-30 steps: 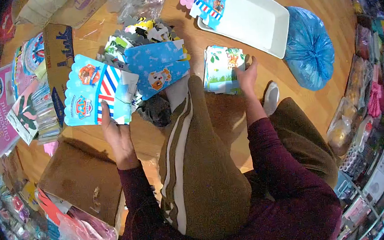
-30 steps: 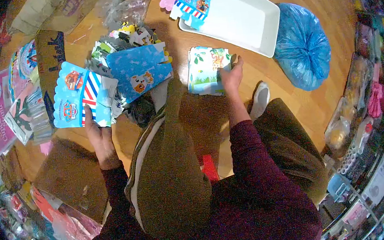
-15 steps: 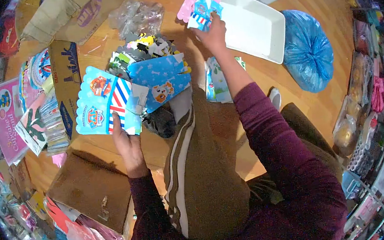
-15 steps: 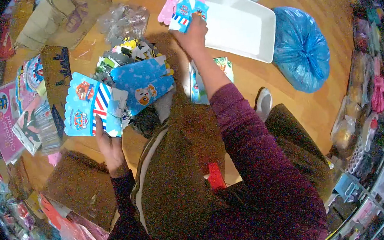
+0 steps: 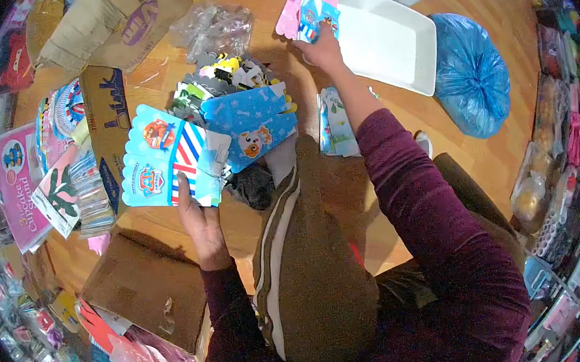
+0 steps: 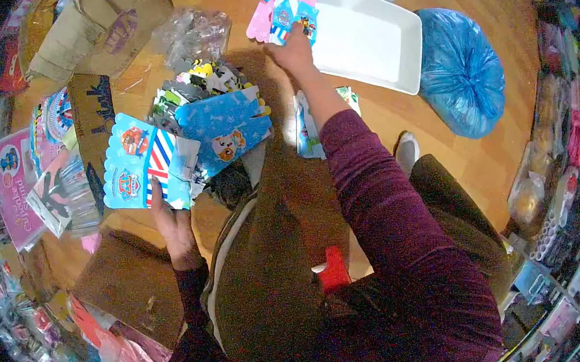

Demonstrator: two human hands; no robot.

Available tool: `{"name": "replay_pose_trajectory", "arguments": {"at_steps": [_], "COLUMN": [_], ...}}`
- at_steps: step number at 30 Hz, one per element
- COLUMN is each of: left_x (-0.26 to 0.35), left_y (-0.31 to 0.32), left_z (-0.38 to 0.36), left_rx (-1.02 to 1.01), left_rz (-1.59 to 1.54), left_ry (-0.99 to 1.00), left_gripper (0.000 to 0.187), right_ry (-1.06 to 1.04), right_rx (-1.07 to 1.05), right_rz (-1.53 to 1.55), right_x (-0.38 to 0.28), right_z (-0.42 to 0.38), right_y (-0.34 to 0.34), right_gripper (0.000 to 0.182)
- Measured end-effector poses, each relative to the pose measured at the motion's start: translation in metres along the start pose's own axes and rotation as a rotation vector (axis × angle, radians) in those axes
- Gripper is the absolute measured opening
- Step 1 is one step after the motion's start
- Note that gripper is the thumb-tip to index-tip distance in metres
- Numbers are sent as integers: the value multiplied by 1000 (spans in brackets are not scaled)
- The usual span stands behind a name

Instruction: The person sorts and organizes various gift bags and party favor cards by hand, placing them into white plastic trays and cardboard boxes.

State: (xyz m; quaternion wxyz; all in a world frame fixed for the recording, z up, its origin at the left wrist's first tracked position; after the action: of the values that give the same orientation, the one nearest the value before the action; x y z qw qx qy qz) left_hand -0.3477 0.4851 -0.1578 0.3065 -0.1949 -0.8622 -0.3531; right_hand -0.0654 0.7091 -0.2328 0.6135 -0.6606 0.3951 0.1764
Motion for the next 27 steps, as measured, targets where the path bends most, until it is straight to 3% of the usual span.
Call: {"name": "replay_pose_trajectory", "arguments": {"at_steps": [5, 7, 9, 12, 15, 17, 19, 21, 23, 27], "left_x": [0, 1, 1, 2, 0, -4, -3, -3, -4, -7], "left_y": [1, 0, 4, 14, 7, 0, 0, -1, -4, -6], "left_z": [0, 1, -3, -15, -8, 2, 1, 1, 4, 8], "left_rx": [-26, -31, -36, -79, -81, -59, -74, -91, -68, -17], "left_rz": [48, 29, 6, 178, 149, -10, -24, -34, -19, -23], "left_ry": [46, 40, 36, 176, 141, 10, 5, -4, 8, 47], "left_gripper": [36, 37, 37, 33, 33, 34, 34, 35, 34, 34], "right_ry": [-45, 75, 17, 206, 340, 314, 153, 168, 213, 204], "right_rx": [13, -9, 178, 201, 199, 137, 205, 245, 271, 143], "right_rz": [84, 382, 289, 394, 464, 478, 483, 489, 822, 893], "right_x": [30, 43, 68, 67, 85, 103, 120, 118, 99, 111], "right_z": [8, 9, 16, -2, -2, 0, 2, -6, -29, -73], "right_y": [-18, -33, -49, -83, -87, -90, -92, -99, -119, -155], "right_gripper": [66, 46, 32, 22, 21, 20, 19, 20, 21, 30]}}
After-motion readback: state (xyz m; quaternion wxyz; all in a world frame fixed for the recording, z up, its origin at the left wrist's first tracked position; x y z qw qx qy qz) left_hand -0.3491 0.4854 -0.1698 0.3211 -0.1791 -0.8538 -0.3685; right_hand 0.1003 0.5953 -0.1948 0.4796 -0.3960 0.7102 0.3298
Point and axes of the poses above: each hand's wrist, its own z-axis towards the middle knuckle, its own y-axis out of the palm, x = y × z, the point moved 1 cm from there along z, towards the middle knuckle, and after that the axes turned 4 degrees about y, right-handed, at the moved point
